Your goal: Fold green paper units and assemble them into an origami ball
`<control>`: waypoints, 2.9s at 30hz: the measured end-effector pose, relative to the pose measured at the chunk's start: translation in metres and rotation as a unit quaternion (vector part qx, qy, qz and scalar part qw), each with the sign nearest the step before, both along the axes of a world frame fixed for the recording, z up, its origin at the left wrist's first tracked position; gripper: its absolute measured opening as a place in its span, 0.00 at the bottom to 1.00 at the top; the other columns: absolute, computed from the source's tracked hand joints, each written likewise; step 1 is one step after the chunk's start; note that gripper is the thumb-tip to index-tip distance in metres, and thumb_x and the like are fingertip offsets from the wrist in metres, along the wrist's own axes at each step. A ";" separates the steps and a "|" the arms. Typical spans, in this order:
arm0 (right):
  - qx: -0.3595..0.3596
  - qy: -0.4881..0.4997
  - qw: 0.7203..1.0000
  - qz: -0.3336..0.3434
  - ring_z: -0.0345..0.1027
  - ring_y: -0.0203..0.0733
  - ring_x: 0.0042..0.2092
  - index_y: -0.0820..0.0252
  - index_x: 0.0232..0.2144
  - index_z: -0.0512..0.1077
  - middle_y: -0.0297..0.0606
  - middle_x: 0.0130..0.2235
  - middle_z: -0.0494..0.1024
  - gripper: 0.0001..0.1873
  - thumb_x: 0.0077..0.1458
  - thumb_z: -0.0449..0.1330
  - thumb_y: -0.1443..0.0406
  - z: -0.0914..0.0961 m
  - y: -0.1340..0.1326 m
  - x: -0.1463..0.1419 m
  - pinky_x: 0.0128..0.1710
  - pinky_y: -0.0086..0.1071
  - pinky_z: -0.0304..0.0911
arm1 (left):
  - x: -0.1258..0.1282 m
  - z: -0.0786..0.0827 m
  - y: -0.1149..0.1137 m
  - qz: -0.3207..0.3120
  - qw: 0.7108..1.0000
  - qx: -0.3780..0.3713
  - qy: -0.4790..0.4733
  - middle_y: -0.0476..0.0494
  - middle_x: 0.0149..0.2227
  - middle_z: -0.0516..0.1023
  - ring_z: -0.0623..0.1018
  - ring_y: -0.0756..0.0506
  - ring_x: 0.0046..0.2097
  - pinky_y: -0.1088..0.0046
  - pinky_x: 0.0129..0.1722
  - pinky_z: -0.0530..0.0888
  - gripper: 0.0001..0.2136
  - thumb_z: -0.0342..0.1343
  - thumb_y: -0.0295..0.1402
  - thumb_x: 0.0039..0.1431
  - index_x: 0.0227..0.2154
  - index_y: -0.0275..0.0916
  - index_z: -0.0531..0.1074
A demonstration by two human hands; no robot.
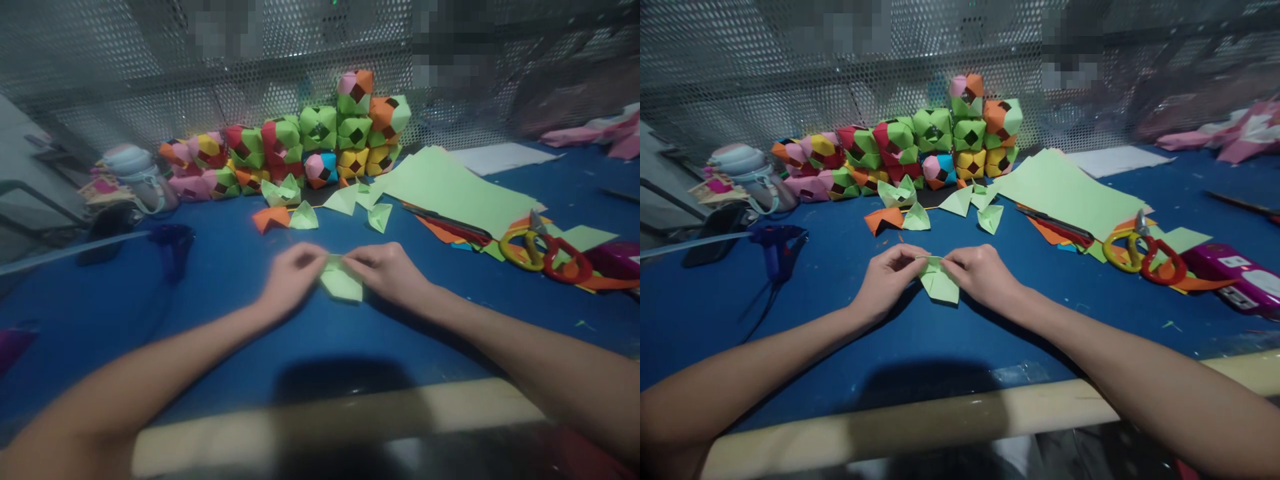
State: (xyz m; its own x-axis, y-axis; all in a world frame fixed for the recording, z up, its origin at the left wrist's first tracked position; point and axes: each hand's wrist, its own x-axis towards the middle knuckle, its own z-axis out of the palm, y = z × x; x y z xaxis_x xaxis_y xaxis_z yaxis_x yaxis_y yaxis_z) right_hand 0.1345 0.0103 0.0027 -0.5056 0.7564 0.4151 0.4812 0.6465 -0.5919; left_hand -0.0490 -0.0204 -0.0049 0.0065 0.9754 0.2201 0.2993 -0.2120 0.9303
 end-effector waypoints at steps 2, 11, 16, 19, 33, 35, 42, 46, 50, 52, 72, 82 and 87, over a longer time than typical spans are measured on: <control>0.012 -0.004 1.000 0.004 0.72 0.38 0.28 0.60 0.28 0.78 0.39 0.29 0.81 0.13 0.56 0.54 0.65 0.000 0.001 0.000 0.28 0.30 0.62 | 0.001 -0.001 0.000 -0.012 1.000 0.009 0.019 0.45 0.35 0.76 0.74 0.47 0.38 0.69 0.40 0.70 0.05 0.58 0.34 0.51 0.28 0.37 0.72; 0.044 0.018 0.999 0.007 0.74 0.40 0.31 0.60 0.30 0.79 0.40 0.32 0.82 0.13 0.57 0.54 0.66 0.002 0.000 0.001 0.31 0.31 0.64 | 0.002 -0.002 0.002 -0.011 1.000 -0.019 -0.012 0.45 0.35 0.75 0.74 0.48 0.37 0.69 0.40 0.69 0.05 0.56 0.29 0.49 0.24 0.37 0.66; 0.046 0.034 0.998 0.002 0.73 0.39 0.30 0.59 0.30 0.79 0.38 0.31 0.82 0.12 0.56 0.54 0.65 0.003 -0.001 0.001 0.30 0.30 0.65 | 0.003 -0.001 0.002 -0.004 0.998 -0.054 -0.037 0.44 0.36 0.76 0.74 0.47 0.39 0.67 0.40 0.70 0.06 0.56 0.28 0.47 0.22 0.37 0.63; 0.051 0.037 0.998 -0.008 0.73 0.39 0.29 0.59 0.28 0.78 0.38 0.29 0.81 0.13 0.56 0.54 0.65 0.004 -0.001 0.001 0.30 0.30 0.64 | 0.003 -0.001 0.001 -0.005 0.997 -0.068 -0.045 0.44 0.37 0.76 0.74 0.47 0.38 0.67 0.39 0.69 0.06 0.56 0.27 0.47 0.22 0.36 0.62; -0.064 0.033 0.997 -0.040 0.71 0.39 0.35 0.62 0.38 0.74 0.40 0.38 0.79 0.12 0.50 0.55 0.70 0.000 0.000 -0.006 0.35 0.31 0.64 | 0.001 -0.006 0.010 0.024 0.995 -0.082 -0.052 0.50 0.30 0.71 0.69 0.52 0.31 0.76 0.32 0.65 0.10 0.54 0.23 0.41 0.30 0.37 0.65; -0.049 0.052 0.996 -0.048 0.69 0.38 0.31 0.63 0.38 0.74 0.39 0.34 0.79 0.12 0.50 0.55 0.69 -0.001 -0.001 -0.006 0.33 0.31 0.63 | 0.002 -0.003 0.008 0.010 0.996 -0.085 -0.035 0.50 0.30 0.71 0.68 0.52 0.31 0.76 0.32 0.65 0.09 0.54 0.25 0.43 0.30 0.37 0.67; -0.071 0.116 0.989 -0.055 0.65 0.37 0.29 0.63 0.39 0.72 0.34 0.27 0.73 0.14 0.51 0.57 0.62 0.002 -0.006 -0.008 0.31 0.31 0.62 | 0.001 -0.003 0.006 0.000 0.996 -0.084 -0.027 0.50 0.29 0.71 0.69 0.51 0.31 0.75 0.32 0.65 0.06 0.57 0.32 0.47 0.29 0.36 0.69; -0.151 0.137 0.978 -0.054 0.64 0.37 0.29 0.63 0.44 0.67 0.34 0.28 0.71 0.22 0.49 0.59 0.57 0.000 -0.010 -0.013 0.29 0.31 0.62 | 0.002 -0.005 0.005 0.022 0.996 -0.079 -0.044 0.50 0.30 0.71 0.69 0.50 0.32 0.75 0.33 0.66 0.07 0.57 0.31 0.47 0.30 0.36 0.69; -0.149 0.145 0.977 -0.050 0.64 0.36 0.30 0.62 0.41 0.65 0.36 0.32 0.72 0.18 0.48 0.58 0.61 -0.005 -0.011 -0.018 0.30 0.31 0.61 | 0.005 -0.004 0.001 0.040 0.996 -0.073 -0.043 0.52 0.28 0.69 0.67 0.51 0.31 0.77 0.31 0.64 0.05 0.56 0.30 0.47 0.28 0.36 0.67; -0.132 0.141 0.980 -0.055 0.63 0.35 0.29 0.62 0.39 0.65 0.35 0.31 0.71 0.13 0.49 0.56 0.64 -0.007 -0.010 -0.018 0.29 0.30 0.61 | 0.006 -0.003 -0.001 0.042 0.995 -0.082 -0.040 0.52 0.26 0.68 0.66 0.52 0.29 0.77 0.29 0.63 0.05 0.56 0.30 0.47 0.27 0.37 0.66; 0.116 0.140 0.983 0.029 0.60 0.36 0.33 0.58 0.28 0.62 0.35 0.30 0.65 0.10 0.48 0.50 0.78 -0.012 -0.007 -0.013 0.33 0.30 0.58 | 0.006 -0.003 0.000 -0.027 0.994 -0.102 -0.012 0.48 0.28 0.74 0.71 0.48 0.32 0.74 0.31 0.67 0.09 0.56 0.38 0.50 0.27 0.37 0.69; 0.155 0.102 0.981 0.057 0.60 0.39 0.33 0.59 0.30 0.63 0.37 0.31 0.65 0.07 0.49 0.52 0.74 -0.013 -0.006 -0.014 0.31 0.32 0.58 | 0.005 -0.002 0.001 -0.030 0.997 -0.072 0.021 0.51 0.26 0.69 0.66 0.52 0.30 0.77 0.28 0.63 0.09 0.54 0.36 0.52 0.23 0.36 0.67; 0.070 0.092 0.992 0.047 0.62 0.40 0.36 0.59 0.30 0.65 0.39 0.33 0.67 0.06 0.57 0.50 0.65 -0.007 -0.009 -0.012 0.38 0.35 0.60 | 0.006 -0.002 0.001 -0.018 0.996 -0.084 0.010 0.51 0.27 0.70 0.67 0.51 0.30 0.77 0.29 0.64 0.07 0.54 0.35 0.51 0.24 0.36 0.68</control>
State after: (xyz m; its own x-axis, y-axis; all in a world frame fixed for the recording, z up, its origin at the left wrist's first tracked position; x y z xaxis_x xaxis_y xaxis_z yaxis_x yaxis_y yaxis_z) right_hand 0.1229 0.0010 -0.0040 -0.4779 0.6374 0.6044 0.3071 0.7659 -0.5649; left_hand -0.0431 -0.0196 -0.0073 0.0444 0.9976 0.0535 0.3124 -0.0648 0.9477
